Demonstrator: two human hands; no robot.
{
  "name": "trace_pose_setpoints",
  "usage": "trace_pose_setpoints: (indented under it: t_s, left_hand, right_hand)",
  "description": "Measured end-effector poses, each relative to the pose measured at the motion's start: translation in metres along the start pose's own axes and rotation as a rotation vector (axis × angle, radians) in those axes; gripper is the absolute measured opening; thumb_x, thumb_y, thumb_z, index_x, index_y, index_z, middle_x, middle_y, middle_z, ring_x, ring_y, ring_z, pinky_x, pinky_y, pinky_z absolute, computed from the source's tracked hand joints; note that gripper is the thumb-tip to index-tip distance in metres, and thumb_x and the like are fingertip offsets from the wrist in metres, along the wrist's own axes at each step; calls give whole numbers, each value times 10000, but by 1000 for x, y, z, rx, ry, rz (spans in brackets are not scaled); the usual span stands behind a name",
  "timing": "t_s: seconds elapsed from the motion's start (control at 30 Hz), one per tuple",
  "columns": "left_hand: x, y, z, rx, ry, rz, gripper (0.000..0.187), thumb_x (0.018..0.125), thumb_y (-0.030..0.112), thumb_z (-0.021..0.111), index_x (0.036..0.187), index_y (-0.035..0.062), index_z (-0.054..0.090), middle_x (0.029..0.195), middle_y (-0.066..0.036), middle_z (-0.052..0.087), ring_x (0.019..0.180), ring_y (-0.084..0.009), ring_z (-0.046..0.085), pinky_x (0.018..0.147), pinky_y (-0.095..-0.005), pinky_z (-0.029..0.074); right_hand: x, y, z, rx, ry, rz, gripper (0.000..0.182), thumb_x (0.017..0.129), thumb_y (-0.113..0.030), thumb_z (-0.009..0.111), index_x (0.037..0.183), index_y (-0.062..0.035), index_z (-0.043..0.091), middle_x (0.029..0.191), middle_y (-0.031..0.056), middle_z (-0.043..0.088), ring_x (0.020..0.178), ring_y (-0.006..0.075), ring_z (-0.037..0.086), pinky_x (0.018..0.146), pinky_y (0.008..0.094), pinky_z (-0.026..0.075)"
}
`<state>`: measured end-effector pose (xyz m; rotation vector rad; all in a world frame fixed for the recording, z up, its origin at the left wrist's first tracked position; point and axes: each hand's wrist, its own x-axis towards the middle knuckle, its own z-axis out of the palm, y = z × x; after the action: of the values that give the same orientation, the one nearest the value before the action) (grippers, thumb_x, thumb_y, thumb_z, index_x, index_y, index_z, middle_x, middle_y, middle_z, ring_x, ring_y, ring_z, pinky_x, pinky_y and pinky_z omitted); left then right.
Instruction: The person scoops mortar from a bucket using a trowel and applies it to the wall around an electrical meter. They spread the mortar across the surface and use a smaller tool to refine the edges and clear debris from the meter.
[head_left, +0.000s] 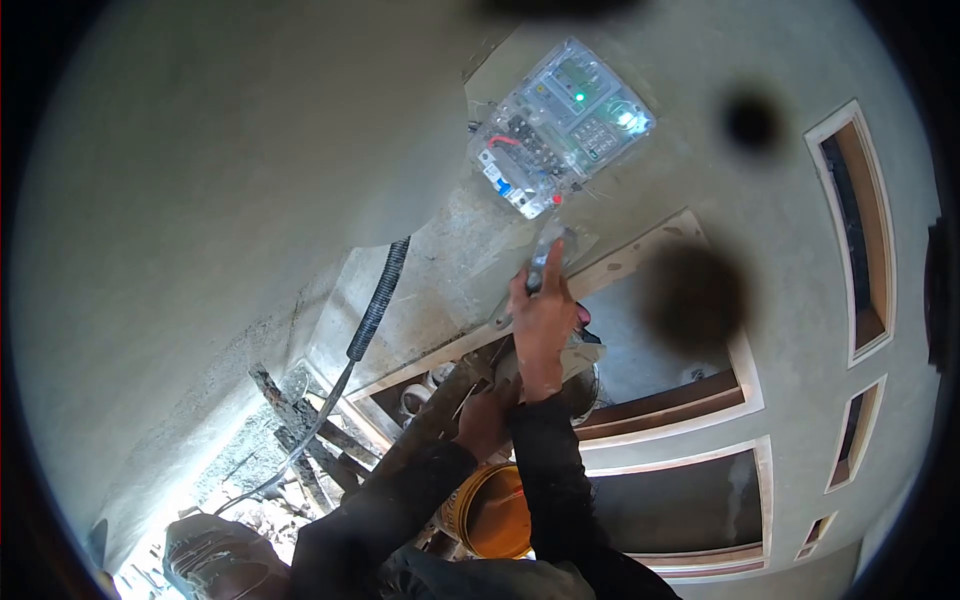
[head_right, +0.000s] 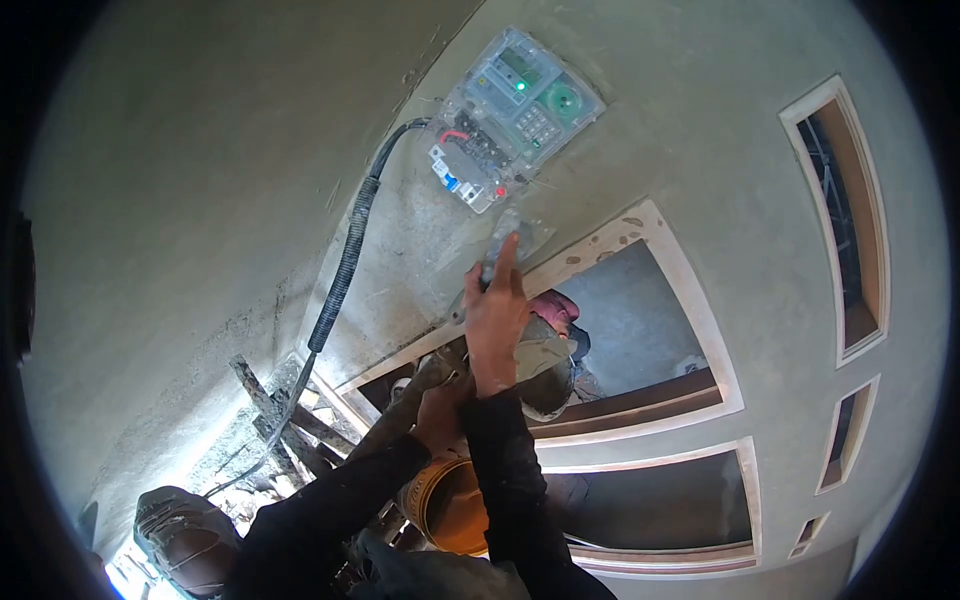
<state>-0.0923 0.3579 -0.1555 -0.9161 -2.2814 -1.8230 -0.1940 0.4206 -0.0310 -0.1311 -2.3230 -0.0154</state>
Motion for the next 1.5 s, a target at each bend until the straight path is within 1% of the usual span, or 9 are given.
trace_pose_setpoints:
  t_s: [0.2, 0.23, 0.4, 0.57, 0.7, 0.87, 1.03, 1.4, 1.5]
  left_hand:
    - [5, -5, 14, 30, -191, -293, 585, 843, 362, 736, 1321, 111, 510, 962, -158, 705, 844, -383, 708, 693, -503, 567]
    - [9, 12, -10, -49, -68, -101, 532, 841, 343, 735, 1275, 119, 522, 927, -159, 714, 837, -382, 710, 694, -515, 563]
    - [25, 31, -25, 180, -97, -31, 438, 862, 303, 712, 1213, 117, 527, 959, -155, 710, 858, -376, 704, 712, -508, 559]
    - [37, 37, -36, 190, -106, 62, 364, 885, 293, 742, 1140, 120, 548, 971, -143, 702, 871, -369, 703, 708, -469, 557]
    - [44, 43, -44, 199, -96, 196, 358, 875, 262, 758, 1135, 110, 565, 985, -128, 695, 896, -347, 700, 727, -441, 563]
    - [48, 47, -48, 216, -117, 213, 369, 847, 260, 784, 1138, 108, 615, 999, -124, 707, 925, -337, 700, 770, -438, 569]
    - [45, 45, -44, 207, -101, 240, 377, 823, 212, 814, 1122, 96, 616, 1034, -126, 717, 923, -336, 707, 781, -414, 577]
    - [41, 45, -44, 183, -59, 268, 359, 821, 170, 804, 1114, 86, 614, 1066, -110, 704, 963, -318, 704, 802, -401, 579]
    - [41, 44, -47, 199, -63, 266, 347, 823, 163, 800, 1109, 89, 619, 1060, -105, 706, 964, -317, 701, 813, -398, 576]
  right_hand:
    - [-41, -15, -104, 272, -148, 182, 666, 891, -68, 700, 1491, -32, 413, 918, 171, 708, 770, 220, 717, 686, 354, 555]
    - [-52, -4, -118, 372, -131, 212, 657, 902, -87, 701, 1492, -50, 415, 921, 150, 700, 786, 236, 714, 696, 357, 556]
    - [-123, 78, -163, 383, -75, 216, 485, 993, -85, 575, 1451, -53, 416, 960, 142, 677, 731, 217, 669, 683, 343, 548]
    - [-177, 117, -200, 903, -281, 1041, 326, 1042, -180, 419, 1326, -36, 486, 835, 117, 649, 541, 128, 605, 395, 266, 442]
    - [-189, 129, -204, 1200, -173, 1262, 379, 1042, -212, 398, 1373, -54, 493, 946, 166, 682, 645, 221, 693, 505, 332, 602]
    - [-188, 128, -208, 935, -274, 1148, 367, 1091, -223, 425, 1428, -103, 506, 941, 130, 693, 629, 138, 655, 503, 282, 555]
    - [-173, 128, -219, 831, -289, 1183, 402, 983, -201, 687, 1273, 45, 556, 875, 97, 686, 526, 91, 590, 423, 233, 459]
    - [-157, 155, -200, 501, -351, 685, 412, 985, -227, 684, 1293, 44, 650, 741, 37, 642, 585, 67, 537, 539, 249, 446]
    - [-138, 148, -206, 525, -377, 807, 407, 983, -216, 686, 1295, 43, 651, 737, 35, 635, 584, 62, 503, 545, 256, 432]
